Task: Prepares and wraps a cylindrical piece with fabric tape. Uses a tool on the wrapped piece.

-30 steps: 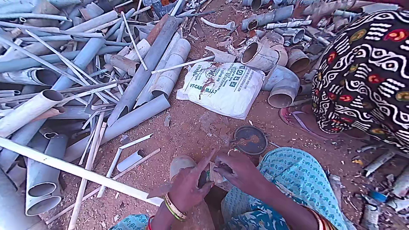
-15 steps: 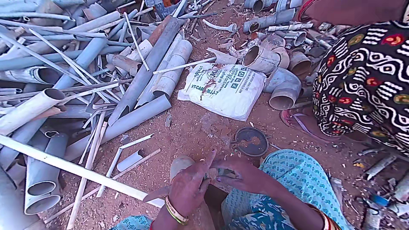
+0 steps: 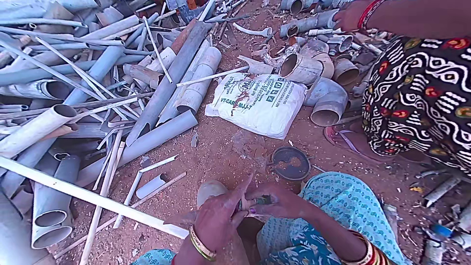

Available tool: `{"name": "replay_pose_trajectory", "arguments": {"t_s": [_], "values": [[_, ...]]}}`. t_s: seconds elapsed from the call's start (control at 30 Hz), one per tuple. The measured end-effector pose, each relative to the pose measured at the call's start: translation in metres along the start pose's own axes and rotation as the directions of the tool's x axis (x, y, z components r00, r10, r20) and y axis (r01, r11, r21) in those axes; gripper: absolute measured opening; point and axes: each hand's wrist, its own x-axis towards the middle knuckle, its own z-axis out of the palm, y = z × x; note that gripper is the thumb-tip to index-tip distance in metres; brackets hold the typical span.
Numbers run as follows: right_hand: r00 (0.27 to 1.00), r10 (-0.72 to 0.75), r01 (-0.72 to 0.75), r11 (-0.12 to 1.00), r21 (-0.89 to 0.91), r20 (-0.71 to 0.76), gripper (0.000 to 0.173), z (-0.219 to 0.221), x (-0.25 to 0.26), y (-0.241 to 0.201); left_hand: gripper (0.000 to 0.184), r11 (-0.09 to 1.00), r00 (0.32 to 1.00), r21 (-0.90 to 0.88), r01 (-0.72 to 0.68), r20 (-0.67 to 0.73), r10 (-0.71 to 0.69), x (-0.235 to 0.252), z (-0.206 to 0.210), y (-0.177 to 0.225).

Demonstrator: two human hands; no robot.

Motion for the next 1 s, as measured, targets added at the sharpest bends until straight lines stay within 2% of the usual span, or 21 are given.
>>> {"name": "replay_pose_trajectory", "arguments": {"t_s": [0.07,0.13,0.3,0.4,0.5,0.57,0.77,1.0], "values": [[0.997,0.023,-0.018,0.998,0.053,-0.079,0.021,0.005,0.002,-0.003,0.078,0.998,0.998,-0.015,0.062,0.026,-0.062,0.0,-0.004,-0.001],[0.995,0.021,-0.013,0.996,0.085,-0.093,0.02,0.006,0.003,-0.003,0.08,0.996,0.996,-0.02,0.086,0.04,-0.085,-0.001,-0.006,-0.002],[0.997,-0.007,-0.01,0.978,0.21,0.078,0.027,-0.002,0.004,0.004,0.078,0.997,0.992,0.064,-0.041,-0.116,0.049,-0.007,0.005,-0.003],[0.973,-0.084,0.009,0.945,0.328,0.217,0.04,-0.009,0.001,0.019,0.079,1.0,0.996,-0.012,-0.02,-0.084,0.019,-0.008,-0.001,-0.003],[0.947,-0.107,-0.003,0.939,0.343,0.303,0.06,-0.008,0.0,0.023,0.083,0.977,0.996,-0.2,0.072,0.06,-0.061,-0.007,-0.017,-0.007],[0.942,-0.114,0.009,0.948,0.318,0.315,0.069,-0.005,0.001,0.019,0.081,0.968,0.996,-0.238,0.078,0.069,-0.063,-0.006,-0.022,-0.01],[0.974,-0.059,-0.036,0.913,0.407,0.217,0.052,-0.002,0.0,0.01,0.077,0.954,0.996,-0.284,0.092,0.043,-0.083,-0.006,-0.021,-0.009],[0.974,-0.153,0.015,0.781,0.625,0.167,0.049,-0.002,0.003,0.015,0.071,0.933,0.996,-0.35,0.08,-0.006,-0.087,-0.007,-0.016,-0.01]]}}
